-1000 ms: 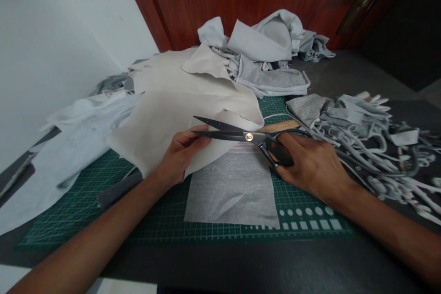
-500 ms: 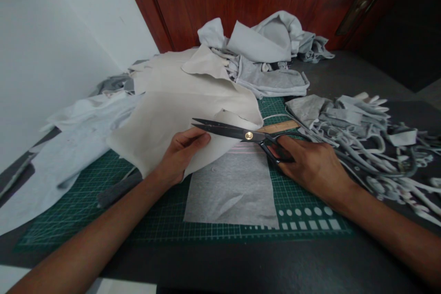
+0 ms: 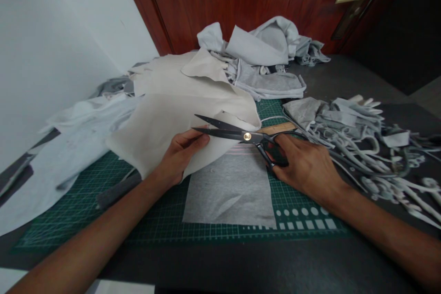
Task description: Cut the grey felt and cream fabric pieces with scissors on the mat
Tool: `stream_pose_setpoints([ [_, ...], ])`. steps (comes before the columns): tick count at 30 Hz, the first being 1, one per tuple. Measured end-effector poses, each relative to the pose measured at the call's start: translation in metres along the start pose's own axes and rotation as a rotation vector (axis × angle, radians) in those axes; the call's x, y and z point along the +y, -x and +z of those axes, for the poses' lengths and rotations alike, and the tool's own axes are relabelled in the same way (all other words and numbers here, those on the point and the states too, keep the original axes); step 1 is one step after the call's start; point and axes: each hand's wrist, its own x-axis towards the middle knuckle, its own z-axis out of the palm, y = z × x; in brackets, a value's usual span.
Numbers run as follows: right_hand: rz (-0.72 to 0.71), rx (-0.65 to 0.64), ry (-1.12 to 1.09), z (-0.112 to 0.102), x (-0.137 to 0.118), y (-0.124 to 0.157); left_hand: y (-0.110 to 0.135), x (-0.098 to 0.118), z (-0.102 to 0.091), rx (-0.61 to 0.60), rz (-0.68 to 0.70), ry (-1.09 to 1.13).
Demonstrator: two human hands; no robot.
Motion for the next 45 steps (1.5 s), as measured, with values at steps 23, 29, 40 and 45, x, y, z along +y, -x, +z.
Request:
stream_pose_setpoints([
  [23, -0.014, 0.012, -0.003, 0.009, 0.0, 0.006, 0.001, -0.002, 0.0, -0.051, 0.07, -0.02],
  [29, -0.03, 0.01, -0.03, 0.014, 0.0, 0.009, 0.004, 0.002, 0.001, -0.119, 0.094, -0.014],
  [40, -0.026, 0.018, -0.022, 0.017, 0.01, 0.011, 0.002, -0.002, 0.0, -0.046, 0.064, -0.024],
  [45, 0.032, -0.008, -0.076, 0.019, 0.008, 0.009, 0.002, -0.003, 0.001, -0.062, 0.064, -0.027],
])
